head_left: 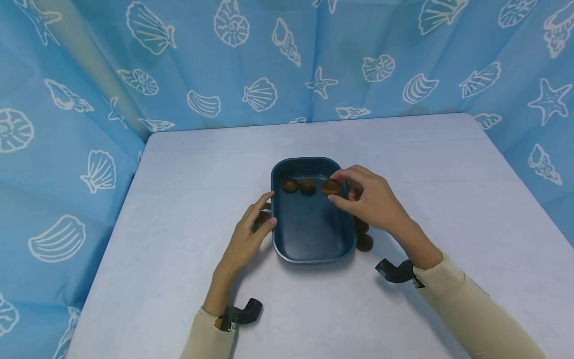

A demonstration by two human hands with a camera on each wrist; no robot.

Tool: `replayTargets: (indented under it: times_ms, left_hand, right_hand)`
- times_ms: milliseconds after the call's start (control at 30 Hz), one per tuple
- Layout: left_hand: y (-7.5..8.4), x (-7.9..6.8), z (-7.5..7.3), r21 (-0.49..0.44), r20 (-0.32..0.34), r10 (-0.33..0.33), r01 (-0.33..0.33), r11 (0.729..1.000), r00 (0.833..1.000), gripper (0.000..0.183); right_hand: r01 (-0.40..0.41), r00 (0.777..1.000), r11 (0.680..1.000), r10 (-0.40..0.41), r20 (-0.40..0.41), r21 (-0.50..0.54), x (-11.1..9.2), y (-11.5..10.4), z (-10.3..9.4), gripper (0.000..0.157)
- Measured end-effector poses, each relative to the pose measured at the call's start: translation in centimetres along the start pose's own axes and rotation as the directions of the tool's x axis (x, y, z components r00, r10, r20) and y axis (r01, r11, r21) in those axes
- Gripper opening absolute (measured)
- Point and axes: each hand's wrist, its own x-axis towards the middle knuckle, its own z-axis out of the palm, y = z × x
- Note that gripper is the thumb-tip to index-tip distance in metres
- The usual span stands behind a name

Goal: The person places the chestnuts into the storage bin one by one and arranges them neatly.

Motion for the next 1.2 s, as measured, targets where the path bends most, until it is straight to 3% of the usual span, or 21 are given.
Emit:
replayTargets:
  times_ms: [633,1200]
  left_hand:
    - [-0.3,0.0,0.1,-0.022,0.008,0.021,-0.021,1.0,1.0,0.056]
    - [-0.1,0.0,0.0,-0.01,0.011,0.01,-0.01,1.0,1.0,0.055]
  right_hand:
    - [0.021,0.977,0.999,-0.014,0.212,-0.032,4.6,-1.9,1.8,0.036]
    - [0.051,0.944,0.994,-0.017,0.329,-0.095,7.5,-3.1,3.4,0.04]
